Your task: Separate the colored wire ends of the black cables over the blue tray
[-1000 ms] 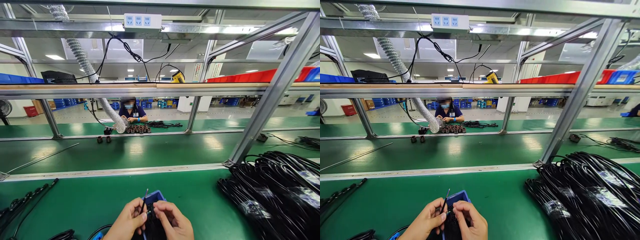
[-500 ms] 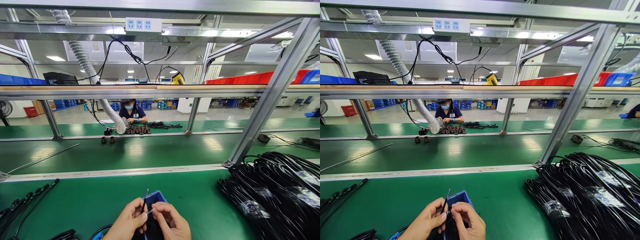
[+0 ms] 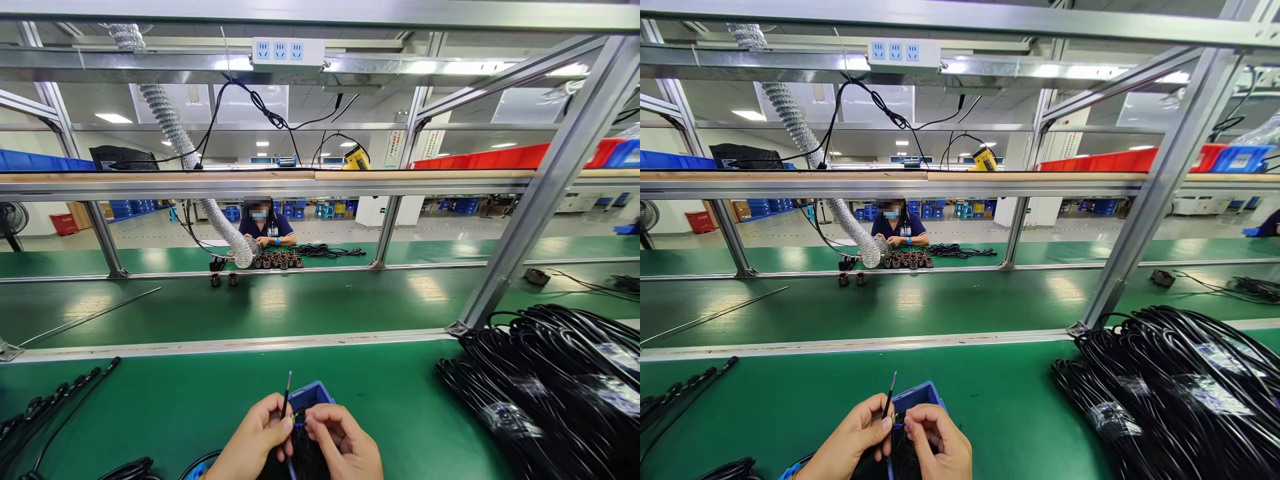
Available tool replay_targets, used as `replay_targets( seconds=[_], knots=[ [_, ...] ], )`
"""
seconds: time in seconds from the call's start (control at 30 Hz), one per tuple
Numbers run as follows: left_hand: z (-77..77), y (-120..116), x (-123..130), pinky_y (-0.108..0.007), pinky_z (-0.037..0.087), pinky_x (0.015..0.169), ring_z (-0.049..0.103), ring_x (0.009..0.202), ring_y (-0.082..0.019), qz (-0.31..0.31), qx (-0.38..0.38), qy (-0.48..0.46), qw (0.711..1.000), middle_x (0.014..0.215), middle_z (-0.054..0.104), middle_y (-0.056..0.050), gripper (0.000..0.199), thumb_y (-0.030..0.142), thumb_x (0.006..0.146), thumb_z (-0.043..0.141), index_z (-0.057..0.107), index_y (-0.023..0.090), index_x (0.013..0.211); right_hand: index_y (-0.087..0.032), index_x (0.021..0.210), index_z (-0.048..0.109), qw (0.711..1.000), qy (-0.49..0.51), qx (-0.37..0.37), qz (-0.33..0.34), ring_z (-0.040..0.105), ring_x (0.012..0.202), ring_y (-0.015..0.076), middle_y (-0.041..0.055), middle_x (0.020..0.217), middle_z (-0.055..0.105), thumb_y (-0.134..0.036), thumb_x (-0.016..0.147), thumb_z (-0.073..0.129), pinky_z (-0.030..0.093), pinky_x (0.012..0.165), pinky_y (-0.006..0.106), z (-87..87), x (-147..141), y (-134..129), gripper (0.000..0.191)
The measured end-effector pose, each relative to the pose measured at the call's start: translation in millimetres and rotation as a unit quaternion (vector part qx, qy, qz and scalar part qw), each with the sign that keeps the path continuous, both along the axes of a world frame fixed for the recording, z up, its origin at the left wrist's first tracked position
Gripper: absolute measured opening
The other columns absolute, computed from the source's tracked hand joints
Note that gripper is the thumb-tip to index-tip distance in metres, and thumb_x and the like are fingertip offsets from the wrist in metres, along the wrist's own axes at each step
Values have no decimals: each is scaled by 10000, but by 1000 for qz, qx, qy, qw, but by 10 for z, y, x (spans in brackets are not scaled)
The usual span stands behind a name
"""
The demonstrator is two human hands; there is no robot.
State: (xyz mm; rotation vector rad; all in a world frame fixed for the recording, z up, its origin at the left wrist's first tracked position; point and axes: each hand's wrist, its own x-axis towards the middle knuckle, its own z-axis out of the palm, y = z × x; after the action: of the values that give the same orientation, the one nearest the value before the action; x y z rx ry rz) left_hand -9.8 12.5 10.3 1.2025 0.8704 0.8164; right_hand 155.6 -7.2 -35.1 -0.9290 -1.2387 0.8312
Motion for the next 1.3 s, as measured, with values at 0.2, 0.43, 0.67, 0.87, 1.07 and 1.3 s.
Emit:
replay_targets(
  seconds=[0.2, 0.43, 0.67, 0.87, 1.07, 1.3],
  knots=[
    [14, -27, 22, -218, 351, 528, 468, 555, -101, -15, -3, 3, 1000, 622, 504, 30, 585, 690, 642, 741, 538, 162, 789, -211, 771, 709, 998, 30, 4, -47, 687, 600, 138, 10, 705, 711, -408, 832, 728, 570, 592, 163, -21, -172, -51, 207],
    [68, -41, 24, -205, 268, 457, 368, 479, -74, -9, -17, 23, 1000, 559, 473, 44, 433, 554, 710, 683, 555, 146, 779, -215, 879, 760, 999, -37, -9, -27, 719, 624, 172, 34, 742, 762, -382, 827, 729, 592, 606, 190, -11, -5, 9, 177],
    [18, -58, 31, -206, 235, 431, 342, 432, -66, -20, -26, 52, 998, 511, 474, 55, 285, 442, 714, 615, 523, 173, 740, -214, 891, 779, 995, -87, -4, -38, 721, 615, 174, 35, 737, 771, -372, 825, 726, 587, 598, 184, 70, 92, 8, 179],
    [-20, -57, 21, -205, 252, 438, 367, 438, -70, -28, -30, 63, 997, 510, 471, 63, 281, 439, 714, 629, 520, 181, 730, -225, 833, 776, 990, -131, 18, -50, 713, 601, 148, 11, 722, 766, -352, 832, 722, 573, 608, 153, 124, 67, -3, 138],
    [-15, -63, 23, -211, 249, 444, 356, 440, -69, -26, -28, 56, 998, 512, 460, 68, 325, 476, 715, 662, 531, 179, 732, -227, 792, 764, 990, -117, 17, -71, 691, 571, 154, 6, 682, 745, -463, 833, 714, 571, 585, 173, 128, 24, -18, 244],
    [-53, -56, 31, -215, 296, 452, 426, 467, -80, 1, -26, 60, 998, 556, 488, 56, 523, 624, 618, 762, 540, 168, 745, -248, 908, 764, 963, -238, 117, -39, 728, 672, 167, 10, 783, 776, -250, 896, 658, 591, 674, 202, 148, 52, -33, 108]
  ],
)
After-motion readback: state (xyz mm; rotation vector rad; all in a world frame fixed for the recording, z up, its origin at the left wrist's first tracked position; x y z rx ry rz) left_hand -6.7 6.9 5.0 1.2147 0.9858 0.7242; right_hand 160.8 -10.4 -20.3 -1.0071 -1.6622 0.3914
